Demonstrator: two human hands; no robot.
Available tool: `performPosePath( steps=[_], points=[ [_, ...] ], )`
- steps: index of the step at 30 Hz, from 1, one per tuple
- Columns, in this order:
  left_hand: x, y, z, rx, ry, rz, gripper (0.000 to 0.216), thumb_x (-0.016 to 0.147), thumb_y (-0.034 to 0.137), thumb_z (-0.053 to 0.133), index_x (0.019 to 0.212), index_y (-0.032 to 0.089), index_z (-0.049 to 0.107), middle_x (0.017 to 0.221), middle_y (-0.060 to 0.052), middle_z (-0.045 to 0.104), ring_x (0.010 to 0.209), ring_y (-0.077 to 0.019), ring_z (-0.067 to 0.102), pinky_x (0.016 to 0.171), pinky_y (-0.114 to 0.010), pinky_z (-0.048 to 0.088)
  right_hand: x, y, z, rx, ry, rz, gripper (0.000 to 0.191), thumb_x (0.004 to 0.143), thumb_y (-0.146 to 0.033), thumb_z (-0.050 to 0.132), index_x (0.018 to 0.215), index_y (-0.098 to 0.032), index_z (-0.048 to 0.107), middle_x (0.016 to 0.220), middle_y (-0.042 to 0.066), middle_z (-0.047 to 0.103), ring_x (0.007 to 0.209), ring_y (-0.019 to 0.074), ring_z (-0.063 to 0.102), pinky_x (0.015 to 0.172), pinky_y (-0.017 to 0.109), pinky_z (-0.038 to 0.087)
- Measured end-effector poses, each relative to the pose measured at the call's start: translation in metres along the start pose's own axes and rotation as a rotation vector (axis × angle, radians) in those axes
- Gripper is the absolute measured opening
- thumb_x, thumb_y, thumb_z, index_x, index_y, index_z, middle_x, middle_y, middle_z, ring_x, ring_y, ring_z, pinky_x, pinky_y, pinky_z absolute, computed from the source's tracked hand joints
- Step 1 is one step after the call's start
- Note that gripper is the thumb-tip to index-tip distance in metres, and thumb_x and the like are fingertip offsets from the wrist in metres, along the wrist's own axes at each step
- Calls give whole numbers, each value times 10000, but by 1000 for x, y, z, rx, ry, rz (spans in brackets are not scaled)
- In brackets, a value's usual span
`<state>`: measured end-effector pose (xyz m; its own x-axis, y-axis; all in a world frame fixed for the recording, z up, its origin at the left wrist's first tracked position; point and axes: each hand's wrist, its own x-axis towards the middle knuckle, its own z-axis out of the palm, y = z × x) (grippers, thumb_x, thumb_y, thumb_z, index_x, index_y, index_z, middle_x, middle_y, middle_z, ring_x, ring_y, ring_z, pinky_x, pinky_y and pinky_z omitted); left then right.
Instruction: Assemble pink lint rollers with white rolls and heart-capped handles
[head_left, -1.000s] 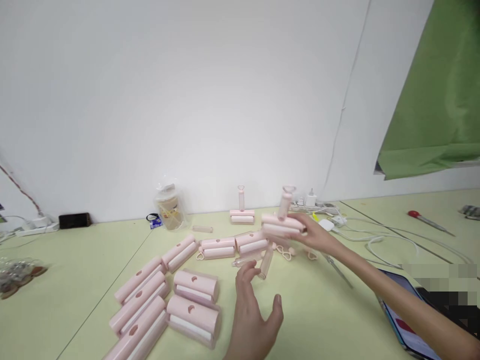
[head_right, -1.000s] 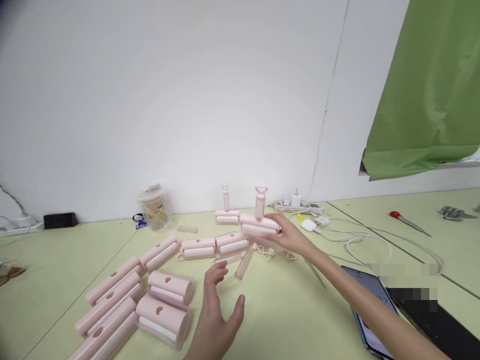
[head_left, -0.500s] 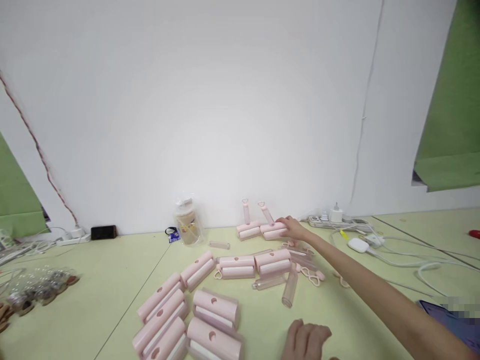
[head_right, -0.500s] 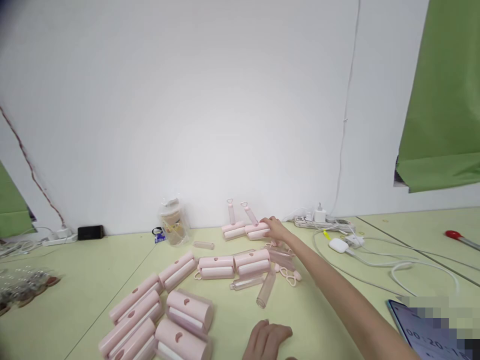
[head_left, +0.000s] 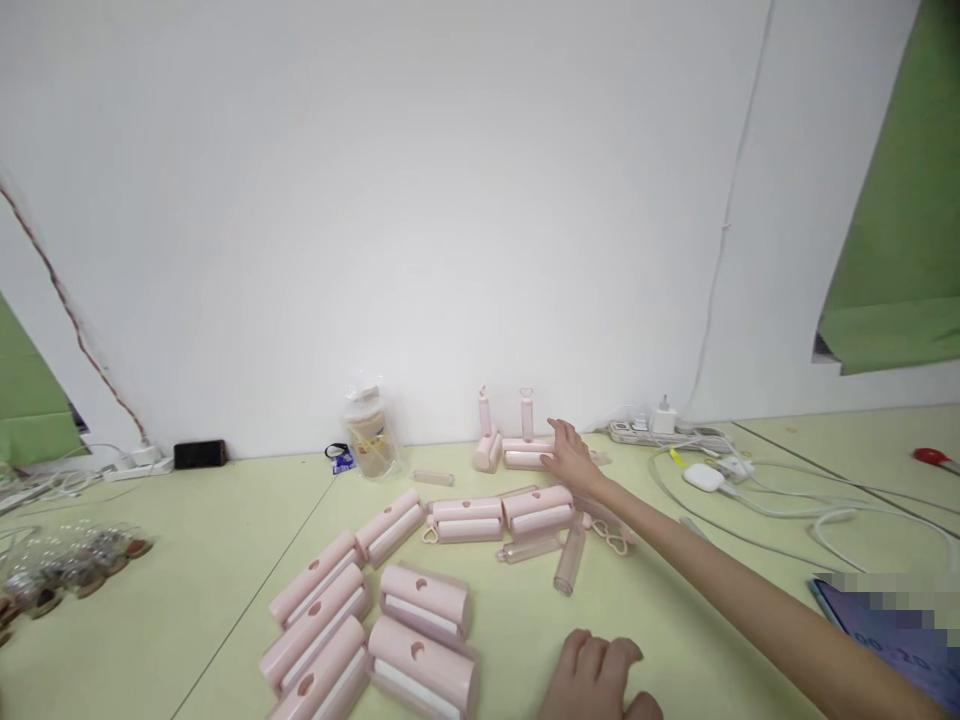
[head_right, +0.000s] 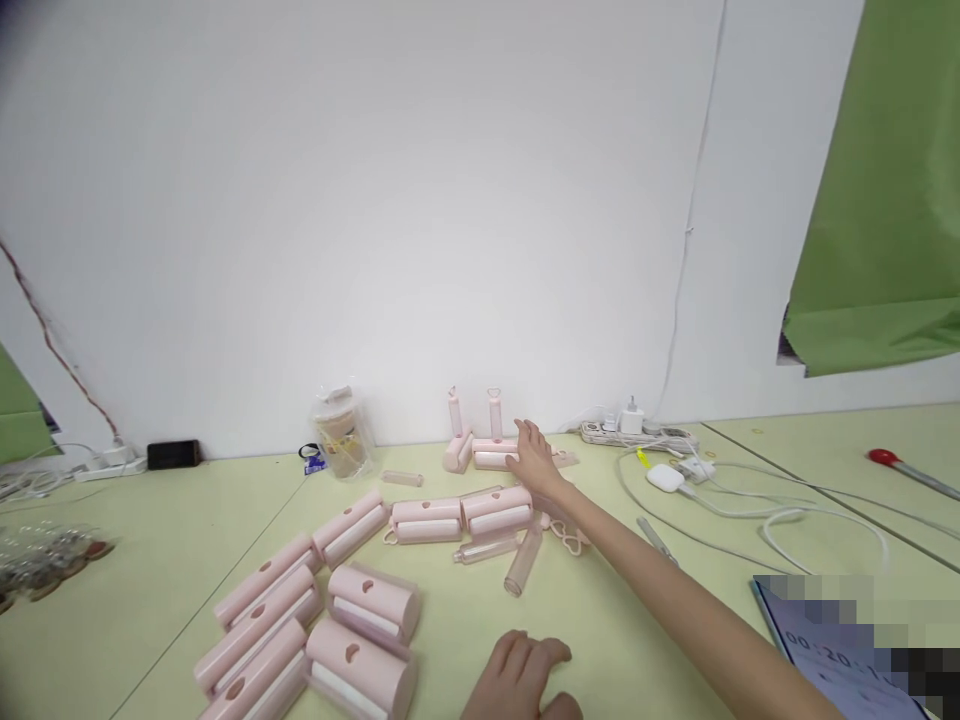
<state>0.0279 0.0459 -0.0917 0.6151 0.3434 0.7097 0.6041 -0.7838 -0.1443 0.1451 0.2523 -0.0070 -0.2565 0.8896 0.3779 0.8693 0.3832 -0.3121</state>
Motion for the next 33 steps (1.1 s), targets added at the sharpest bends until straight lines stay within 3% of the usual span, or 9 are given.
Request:
performPosePath(
  steps=[6, 12, 14, 17, 21, 23, 27, 31, 33],
  points=[
    [11, -2, -37, -92, -150, -120, 101, 640, 210, 622, 677, 175, 535, 903, -70, 588, 755, -195, 533, 663, -320, 453, -47, -14, -18, 82, -217, -304, 269, 862, -326, 532, 1081, -170, 557, 1110, 63, 580, 987, 206, 559, 846, 424, 442],
    [22, -8, -71, -297, -252, -425, 226, 734, 105, 503, 943, 181, 545, 1066, -93, 550, 965, -245, 500, 821, -399, 429, -56, -21, -20, 48, -217, -343, 258, 866, -332, 520, 1057, -162, 556, 1070, 60, 583, 969, 207, 555, 831, 421, 433],
    [23, -10, -75, -378, -197, -552, 264, 764, 118, 472, 1013, 191, 521, 1074, -94, 538, 1005, -246, 487, 845, -406, 422, -59, -24, -27, 40, -172, -329, 257, 865, -339, 511, 1047, -162, 553, 1070, 84, 580, 999, 232, 530, 855, 437, 402],
    [24, -12, -76, -440, -14, -717, 393, 768, 161, 488, 1156, 205, 445, 1218, -110, 442, 1141, -260, 406, 930, -435, 366, -74, -30, -48, 64, -117, -316, 276, 860, -378, 490, 1039, -173, 538, 1087, 125, 569, 1028, 269, 497, 869, 428, 372],
    [27, -11, -77, -470, 125, -852, 673, 659, 187, 608, 1273, 200, 333, 1334, -122, 316, 1269, -290, 241, 1032, -470, 220, -126, -43, -71, 126, -177, -346, 270, 792, -440, 556, 936, -212, 554, 940, 61, 624, 881, 226, 561, 744, 317, 429],
    [25, -11, -79, -568, 63, -875, 725, 606, 180, 636, 1267, 187, 339, 1302, -116, 356, 1249, -283, 276, 1038, -446, 220, -159, -51, -73, 143, -227, -347, 228, 743, -408, 614, 867, -222, 570, 857, 31, 637, 799, 206, 579, 673, 280, 437],
    [13, -12, -84, -915, -248, -889, 664, 555, 240, 707, 1165, 202, 447, 1150, -70, 494, 1058, -241, 478, 898, -345, 403, -205, -63, -72, 254, -306, -224, 196, 708, -279, 630, 886, -220, 573, 874, 21, 631, 791, 195, 582, 656, 265, 445],
    [3, -14, -91, -936, -315, -881, 434, 606, 250, 698, 1016, 218, 560, 1016, -29, 578, 954, -217, 538, 827, -303, 420, -188, -60, -76, 327, -305, -246, 238, 900, -273, 355, 1019, -237, 558, 993, 37, 623, 909, 177, 578, 773, 275, 454],
    [1, -14, -92, -855, -303, -840, 327, 631, 251, 689, 941, 220, 589, 968, -19, 599, 926, -212, 546, 819, -299, 410, -166, -55, -72, 253, -265, -286, 262, 894, -258, 360, 1063, -218, 556, 1045, 72, 596, 967, 204, 551, 807, 322, 445]
  ],
)
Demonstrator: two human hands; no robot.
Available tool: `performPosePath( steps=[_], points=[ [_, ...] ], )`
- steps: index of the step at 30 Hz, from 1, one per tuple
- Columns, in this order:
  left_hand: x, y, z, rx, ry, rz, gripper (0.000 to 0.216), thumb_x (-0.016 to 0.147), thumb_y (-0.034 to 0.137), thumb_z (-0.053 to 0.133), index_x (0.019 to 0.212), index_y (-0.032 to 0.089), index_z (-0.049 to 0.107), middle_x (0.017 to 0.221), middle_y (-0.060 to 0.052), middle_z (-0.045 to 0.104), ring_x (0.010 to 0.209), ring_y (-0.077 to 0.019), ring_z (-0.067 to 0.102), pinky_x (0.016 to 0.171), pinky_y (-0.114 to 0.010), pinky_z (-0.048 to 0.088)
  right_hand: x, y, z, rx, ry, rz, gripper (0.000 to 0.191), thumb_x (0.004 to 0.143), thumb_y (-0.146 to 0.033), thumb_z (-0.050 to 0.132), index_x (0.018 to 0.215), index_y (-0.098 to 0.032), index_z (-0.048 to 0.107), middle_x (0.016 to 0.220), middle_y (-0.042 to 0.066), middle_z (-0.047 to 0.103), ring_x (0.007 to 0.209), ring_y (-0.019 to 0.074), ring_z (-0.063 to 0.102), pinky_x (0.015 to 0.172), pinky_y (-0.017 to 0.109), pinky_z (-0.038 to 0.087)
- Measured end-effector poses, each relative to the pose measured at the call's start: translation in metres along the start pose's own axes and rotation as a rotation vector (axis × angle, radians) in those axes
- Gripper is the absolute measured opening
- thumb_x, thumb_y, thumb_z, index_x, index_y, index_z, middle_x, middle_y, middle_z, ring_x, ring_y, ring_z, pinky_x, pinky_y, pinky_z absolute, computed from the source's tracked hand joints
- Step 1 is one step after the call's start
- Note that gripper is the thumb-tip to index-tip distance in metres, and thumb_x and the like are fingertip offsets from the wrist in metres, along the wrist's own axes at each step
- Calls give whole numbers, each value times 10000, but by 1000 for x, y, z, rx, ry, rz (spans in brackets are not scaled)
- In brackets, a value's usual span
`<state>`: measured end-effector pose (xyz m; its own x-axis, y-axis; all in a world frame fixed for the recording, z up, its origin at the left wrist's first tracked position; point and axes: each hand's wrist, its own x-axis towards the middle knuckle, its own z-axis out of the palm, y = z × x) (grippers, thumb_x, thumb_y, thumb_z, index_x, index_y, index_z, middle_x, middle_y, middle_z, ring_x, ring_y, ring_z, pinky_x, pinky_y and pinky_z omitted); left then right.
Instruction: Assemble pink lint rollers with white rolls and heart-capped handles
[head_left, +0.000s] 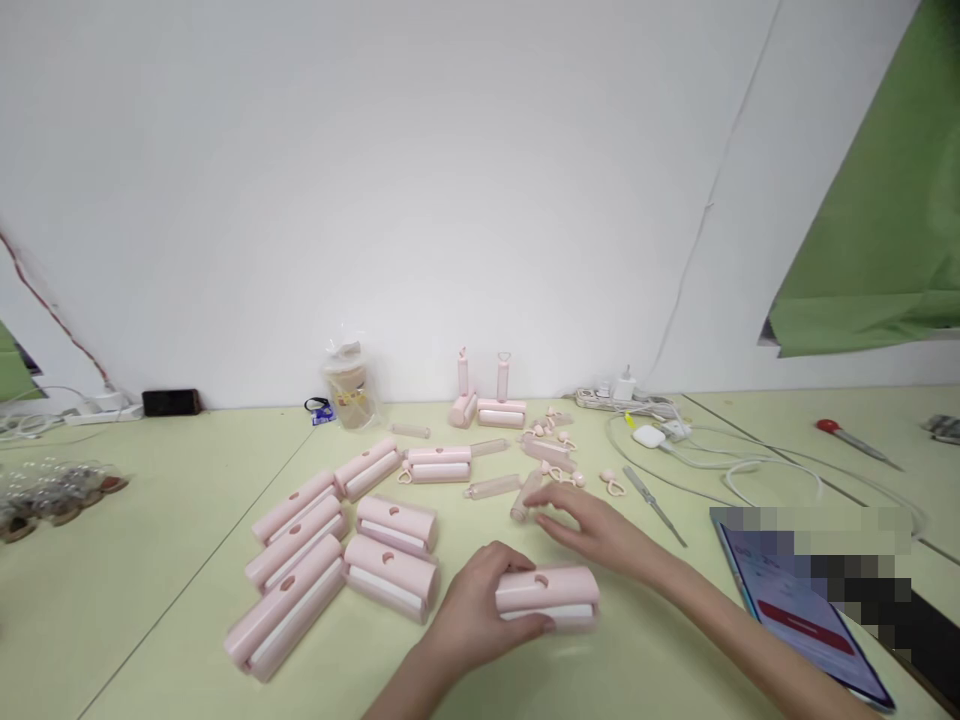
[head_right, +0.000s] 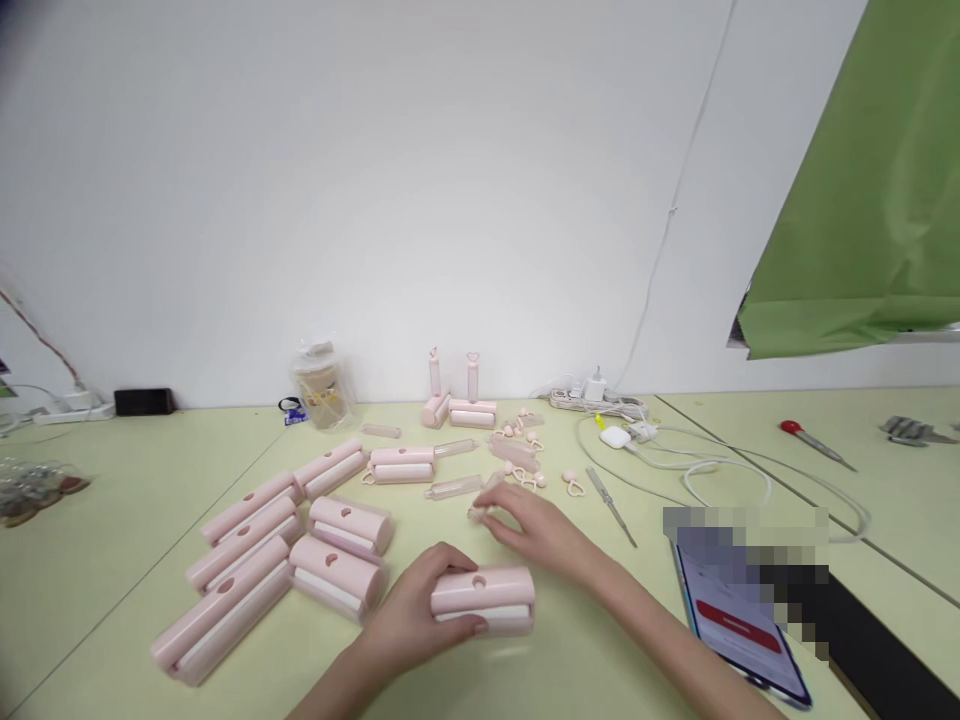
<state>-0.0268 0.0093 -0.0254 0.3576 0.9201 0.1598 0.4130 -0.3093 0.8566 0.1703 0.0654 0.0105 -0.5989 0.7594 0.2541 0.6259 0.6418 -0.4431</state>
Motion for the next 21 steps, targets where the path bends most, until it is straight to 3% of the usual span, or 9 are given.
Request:
performPosePath(
  steps=[5, 10, 13, 16, 19, 21],
  points=[
    [2, -3, 1, 43, 16, 84, 297, 650, 269, 691, 931, 235, 601, 1009, -24, 569, 956, -199, 538, 833, -287, 410, 34, 26, 15, -48, -57, -61, 216, 814, -228, 482, 971, -201, 629, 994, 115, 594, 931, 274, 542, 782, 434, 435],
    [5, -7, 2, 74, 15, 38, 468, 608, 279, 714, 1032, 228, 521, 1008, -26, 569, 931, -203, 546, 800, -303, 436, 28, 29, 16, 49, 31, -60, 145, 828, -301, 506, 925, -231, 589, 1075, 91, 607, 1025, 280, 527, 843, 451, 422],
    [7, -7, 2, 78, 17, 96, 354, 654, 263, 677, 969, 216, 524, 956, -16, 583, 897, -189, 548, 787, -290, 431, 17, 23, 2, 148, 181, 10, 205, 902, -354, 391, 1061, -245, 460, 1105, 97, 591, 1029, 238, 552, 828, 414, 458],
    [8, -9, 3, 80, 8, 160, 214, 700, 251, 641, 885, 213, 540, 899, -6, 588, 863, -176, 544, 768, -275, 423, 6, 9, -8, 327, 317, 43, 237, 935, -371, 305, 1134, -255, 359, 1002, 83, 630, 952, 198, 608, 743, 345, 512],
    [10, -11, 4, 78, 5, 175, 219, 713, 258, 633, 903, 212, 534, 905, -13, 587, 864, -180, 537, 759, -279, 420, -4, -9, -7, 575, 338, -1, 224, 914, -374, 379, 1102, -261, 426, 881, 57, 665, 823, 184, 645, 684, 314, 526],
    [10, -13, 4, 79, 6, 184, 220, 719, 253, 625, 912, 209, 529, 909, -16, 584, 870, -182, 533, 759, -282, 417, -9, -19, -4, 622, 288, -22, 199, 894, -346, 438, 1071, -262, 473, 894, 58, 662, 830, 185, 641, 702, 318, 521]
  ],
)
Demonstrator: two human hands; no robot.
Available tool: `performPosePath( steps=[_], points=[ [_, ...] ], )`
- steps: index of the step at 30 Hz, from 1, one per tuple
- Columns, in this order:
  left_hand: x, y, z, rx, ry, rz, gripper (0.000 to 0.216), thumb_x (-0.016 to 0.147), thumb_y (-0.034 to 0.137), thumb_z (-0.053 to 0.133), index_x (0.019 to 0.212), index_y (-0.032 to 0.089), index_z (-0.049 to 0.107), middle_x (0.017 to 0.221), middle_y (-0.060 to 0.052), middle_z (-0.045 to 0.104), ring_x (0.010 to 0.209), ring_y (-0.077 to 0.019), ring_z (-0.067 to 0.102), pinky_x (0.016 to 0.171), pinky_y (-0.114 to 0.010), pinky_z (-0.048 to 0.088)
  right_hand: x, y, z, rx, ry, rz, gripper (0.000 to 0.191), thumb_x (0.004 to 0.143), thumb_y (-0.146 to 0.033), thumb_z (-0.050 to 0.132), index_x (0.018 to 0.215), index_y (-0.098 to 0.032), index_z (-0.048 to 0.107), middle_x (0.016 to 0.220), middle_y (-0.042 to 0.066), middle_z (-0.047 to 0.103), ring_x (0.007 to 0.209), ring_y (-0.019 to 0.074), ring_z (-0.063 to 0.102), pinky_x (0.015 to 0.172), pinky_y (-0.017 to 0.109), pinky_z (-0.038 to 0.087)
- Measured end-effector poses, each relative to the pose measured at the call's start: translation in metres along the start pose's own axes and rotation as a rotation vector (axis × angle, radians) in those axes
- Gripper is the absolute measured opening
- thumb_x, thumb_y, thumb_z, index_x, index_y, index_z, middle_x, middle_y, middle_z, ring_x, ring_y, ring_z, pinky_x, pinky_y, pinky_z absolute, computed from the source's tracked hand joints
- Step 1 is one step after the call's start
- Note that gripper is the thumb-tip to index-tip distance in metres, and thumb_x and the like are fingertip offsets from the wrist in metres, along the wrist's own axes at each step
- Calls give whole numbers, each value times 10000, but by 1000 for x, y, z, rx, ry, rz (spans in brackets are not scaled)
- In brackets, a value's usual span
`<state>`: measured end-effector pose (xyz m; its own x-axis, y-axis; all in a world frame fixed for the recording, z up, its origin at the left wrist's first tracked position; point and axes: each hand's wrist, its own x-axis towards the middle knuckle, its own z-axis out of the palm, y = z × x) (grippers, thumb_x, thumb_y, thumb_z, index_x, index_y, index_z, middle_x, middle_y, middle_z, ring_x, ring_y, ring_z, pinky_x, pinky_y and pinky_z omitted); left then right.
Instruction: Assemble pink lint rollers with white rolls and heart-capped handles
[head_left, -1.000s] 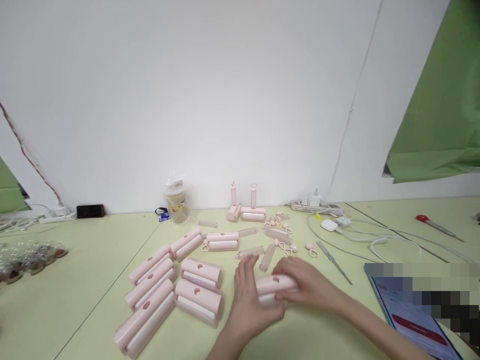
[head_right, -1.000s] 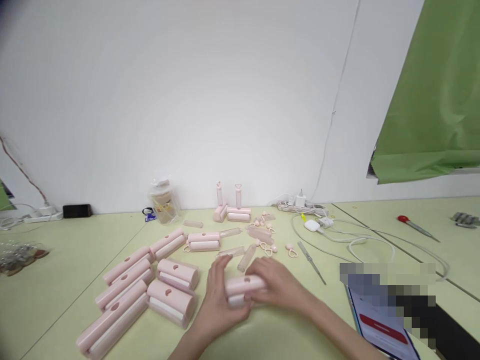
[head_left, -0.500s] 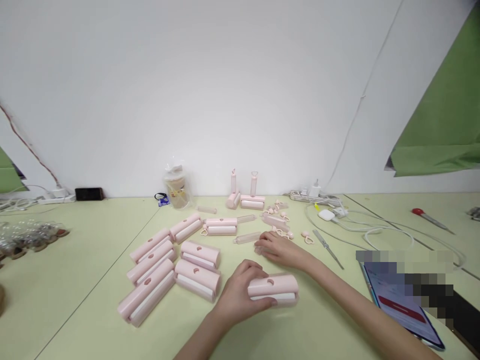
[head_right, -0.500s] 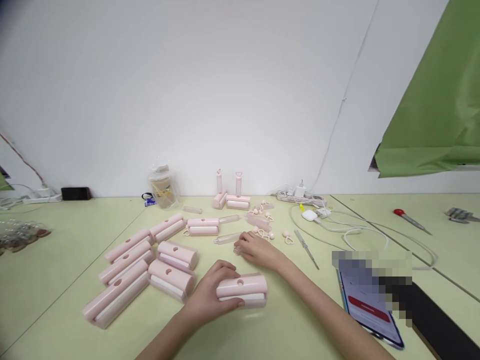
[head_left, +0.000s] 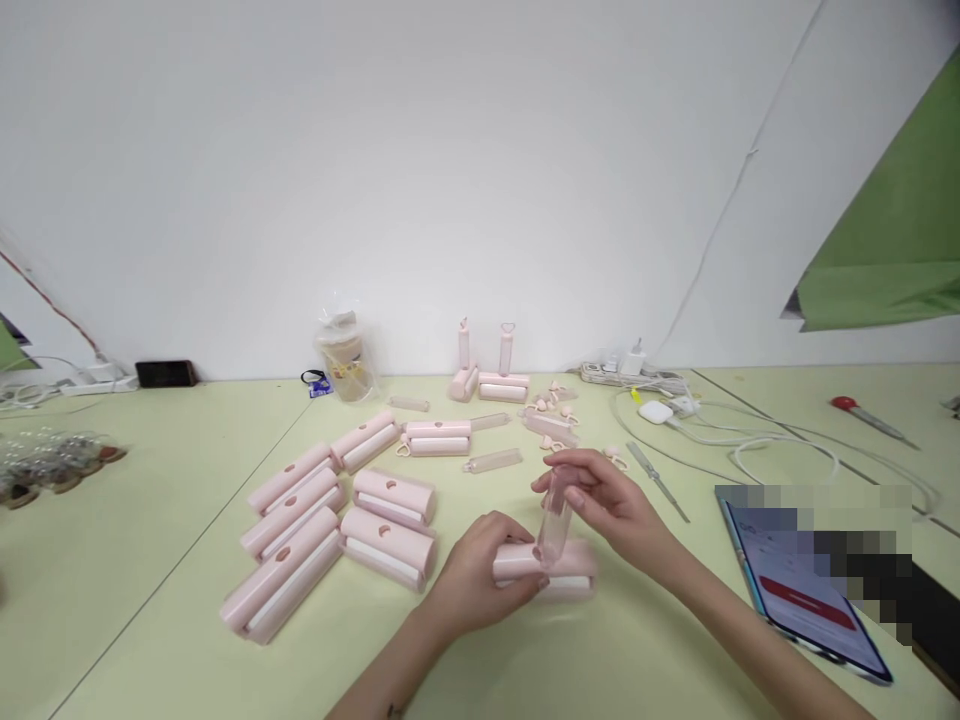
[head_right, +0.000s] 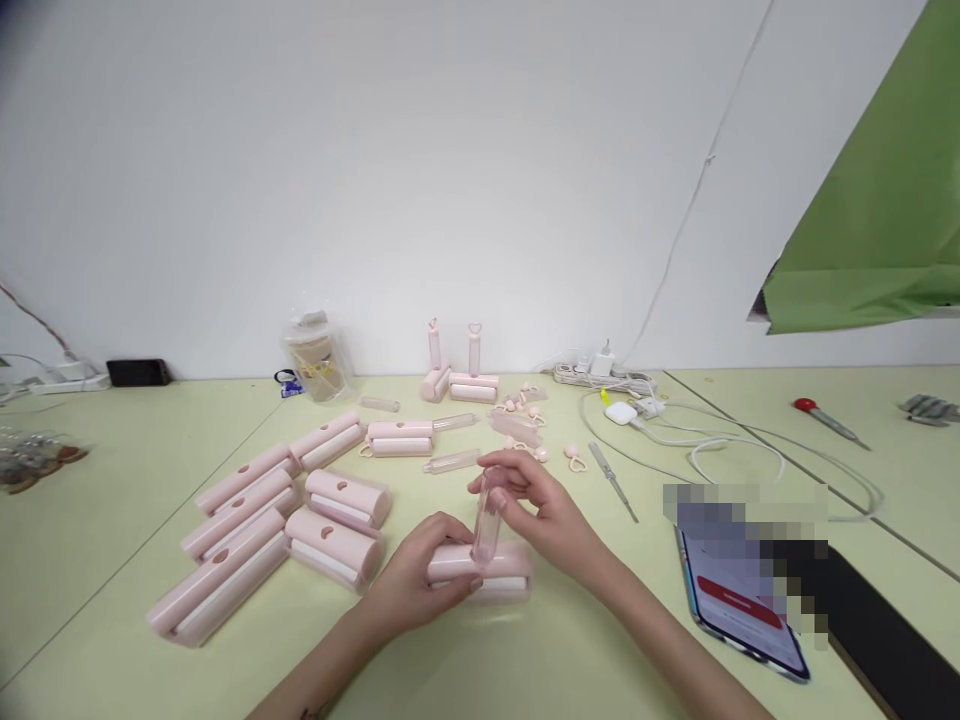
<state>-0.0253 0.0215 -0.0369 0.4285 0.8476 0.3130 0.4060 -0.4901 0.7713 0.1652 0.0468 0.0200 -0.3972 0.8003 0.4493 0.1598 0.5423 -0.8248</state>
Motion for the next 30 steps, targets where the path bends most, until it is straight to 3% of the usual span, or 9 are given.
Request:
performPosePath(
  steps=[4, 12, 23, 26, 30],
  points=[
    [-1, -1, 0, 3, 5, 14, 228, 713, 234, 628, 913, 205, 522, 909, -14, 580, 868, -179, 531, 755, -276, 415, -7, -4, 7, -61, -50, 18, 215, 879, -257, 461, 1093, -279, 470, 969, 56, 647, 900, 180, 620, 755, 323, 506],
    [0, 3, -2, -29, -3, 28, 233, 717, 210, 634, 926, 215, 530, 930, -1, 590, 889, -167, 537, 787, -269, 409, -6, -2, 2, -101, -7, -6, 212, 879, -245, 453, 1088, -278, 461, 998, 64, 649, 951, 191, 615, 763, 330, 515],
    [-2, 0, 0, -9, -6, 19, 235, 726, 239, 632, 935, 202, 531, 925, -20, 583, 885, -183, 534, 770, -289, 416, -8, -5, 3, -234, -95, -191, 256, 871, -258, 472, 1124, -287, 451, 949, 43, 649, 844, 163, 626, 702, 278, 519],
    [0, 0, 0, -11, -9, 9, 225, 723, 231, 629, 925, 196, 535, 914, -28, 585, 879, -191, 537, 763, -298, 419, -8, -9, 8, -225, -127, -148, 275, 815, -282, 575, 1075, -287, 484, 871, 5, 648, 773, 142, 628, 662, 240, 523],
    [1, 0, 1, -30, -4, 26, 233, 727, 231, 621, 939, 200, 528, 932, -31, 586, 898, -197, 537, 777, -306, 419, -7, -17, 17, -213, -195, -30, 101, 804, -271, 585, 883, -244, 527, 808, -8, 627, 721, 123, 611, 672, 243, 530]
  ],
)
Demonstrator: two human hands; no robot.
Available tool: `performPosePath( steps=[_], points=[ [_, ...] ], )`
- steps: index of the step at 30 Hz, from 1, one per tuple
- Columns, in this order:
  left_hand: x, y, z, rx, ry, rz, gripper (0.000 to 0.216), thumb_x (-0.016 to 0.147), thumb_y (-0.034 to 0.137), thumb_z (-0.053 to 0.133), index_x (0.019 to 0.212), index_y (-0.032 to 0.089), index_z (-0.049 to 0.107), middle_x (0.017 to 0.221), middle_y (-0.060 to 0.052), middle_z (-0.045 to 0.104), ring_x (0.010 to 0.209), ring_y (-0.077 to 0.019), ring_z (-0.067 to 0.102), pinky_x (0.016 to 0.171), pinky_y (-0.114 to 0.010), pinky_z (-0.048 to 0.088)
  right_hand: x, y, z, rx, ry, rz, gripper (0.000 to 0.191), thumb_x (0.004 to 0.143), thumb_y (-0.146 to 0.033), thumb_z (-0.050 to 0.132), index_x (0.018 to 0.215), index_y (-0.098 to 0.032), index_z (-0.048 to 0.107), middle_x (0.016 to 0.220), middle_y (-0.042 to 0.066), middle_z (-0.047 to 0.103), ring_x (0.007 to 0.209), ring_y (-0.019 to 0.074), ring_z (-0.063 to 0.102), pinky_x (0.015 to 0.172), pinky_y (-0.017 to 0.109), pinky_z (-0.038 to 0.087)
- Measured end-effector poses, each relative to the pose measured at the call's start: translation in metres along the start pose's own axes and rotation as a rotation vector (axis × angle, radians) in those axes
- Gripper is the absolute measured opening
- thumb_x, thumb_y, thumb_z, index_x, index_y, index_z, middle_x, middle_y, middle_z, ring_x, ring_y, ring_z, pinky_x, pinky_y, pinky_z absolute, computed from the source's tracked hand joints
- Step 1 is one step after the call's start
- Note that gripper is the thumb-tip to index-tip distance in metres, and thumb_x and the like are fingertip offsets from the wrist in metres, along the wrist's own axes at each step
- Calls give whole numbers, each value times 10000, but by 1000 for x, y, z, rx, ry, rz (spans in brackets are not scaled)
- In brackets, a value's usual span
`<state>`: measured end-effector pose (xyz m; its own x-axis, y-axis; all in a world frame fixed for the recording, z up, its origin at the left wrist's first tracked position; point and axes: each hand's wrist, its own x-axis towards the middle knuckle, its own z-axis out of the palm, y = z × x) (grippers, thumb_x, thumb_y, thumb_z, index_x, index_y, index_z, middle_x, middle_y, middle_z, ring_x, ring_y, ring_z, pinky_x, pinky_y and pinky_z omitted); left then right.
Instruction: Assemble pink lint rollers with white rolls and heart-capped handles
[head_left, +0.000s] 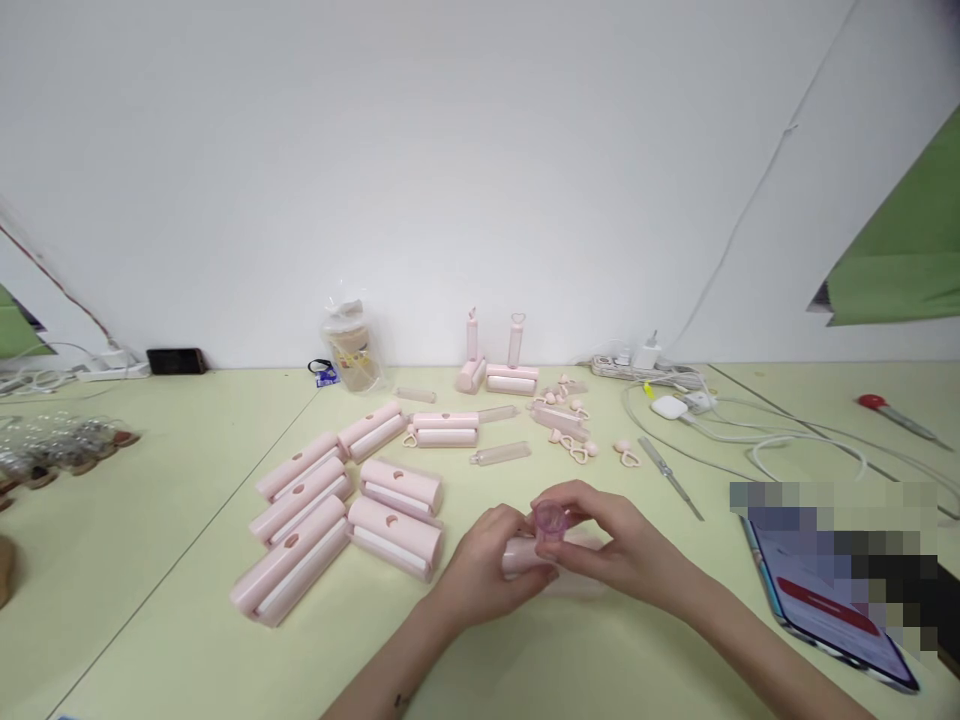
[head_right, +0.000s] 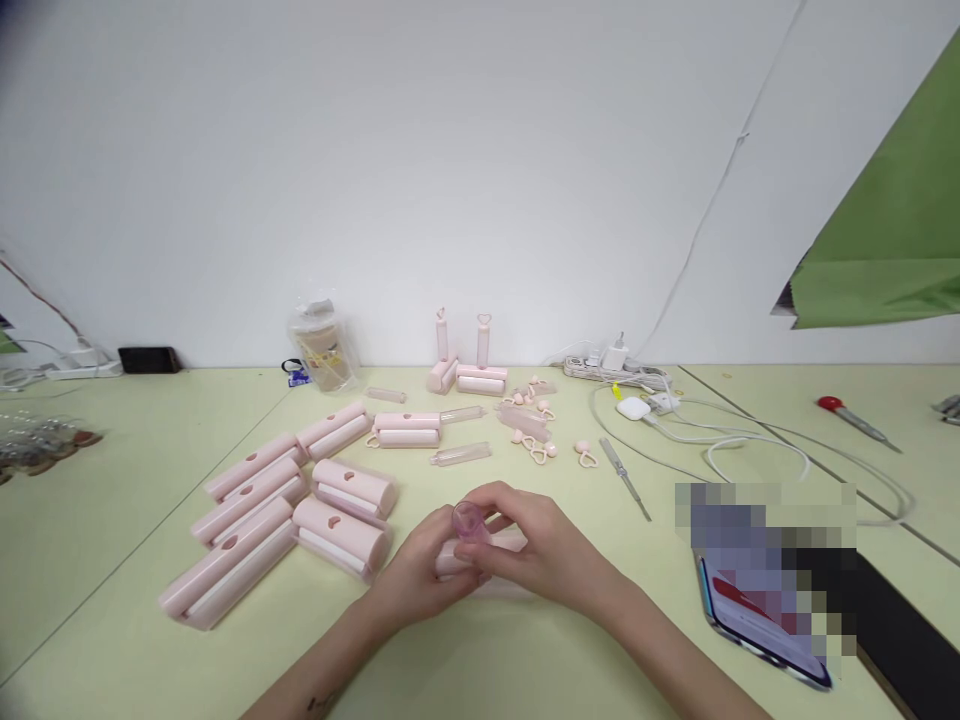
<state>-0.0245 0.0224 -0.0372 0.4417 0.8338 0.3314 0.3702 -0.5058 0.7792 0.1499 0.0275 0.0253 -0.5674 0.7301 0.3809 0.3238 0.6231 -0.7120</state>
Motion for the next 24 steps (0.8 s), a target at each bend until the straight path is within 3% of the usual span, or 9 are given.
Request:
performPosePath(
  steps=[7, 12, 16, 24],
  points=[
    [-1, 2, 0, 13, 4, -20, 193, 732, 247, 619, 893, 203, 523, 885, -22, 578, 856, -189, 534, 754, -301, 424, 3, 0, 3, -115, 187, 62, 239, 753, -293, 607, 754, -247, 372, 641, -41, 551, 533, 114, 557, 472, 220, 488],
    [-1, 2, -2, 26, -9, -7, 219, 739, 250, 613, 934, 212, 520, 927, -25, 582, 892, -193, 526, 778, -308, 422, 10, -1, 1, -395, 228, 7, 128, 747, -295, 564, 802, -241, 462, 542, -56, 529, 449, 108, 518, 452, 214, 419],
    [-2, 1, -1, 24, -4, -13, 237, 732, 239, 621, 948, 210, 525, 937, -23, 585, 897, -189, 529, 778, -302, 420, 15, -6, 0, -567, 268, 89, 218, 715, -317, 554, 631, -235, 370, 428, -84, 422, 350, 96, 412, 376, 196, 316],
    [-3, 4, 6, 54, 69, -13, 177, 740, 255, 619, 878, 205, 521, 890, -19, 585, 860, -191, 519, 757, -308, 411, 15, -15, 15, -824, 406, 189, 282, 736, -326, 491, 581, -231, 277, 363, -84, 383, 294, 99, 388, 354, 183, 213]
  ],
)
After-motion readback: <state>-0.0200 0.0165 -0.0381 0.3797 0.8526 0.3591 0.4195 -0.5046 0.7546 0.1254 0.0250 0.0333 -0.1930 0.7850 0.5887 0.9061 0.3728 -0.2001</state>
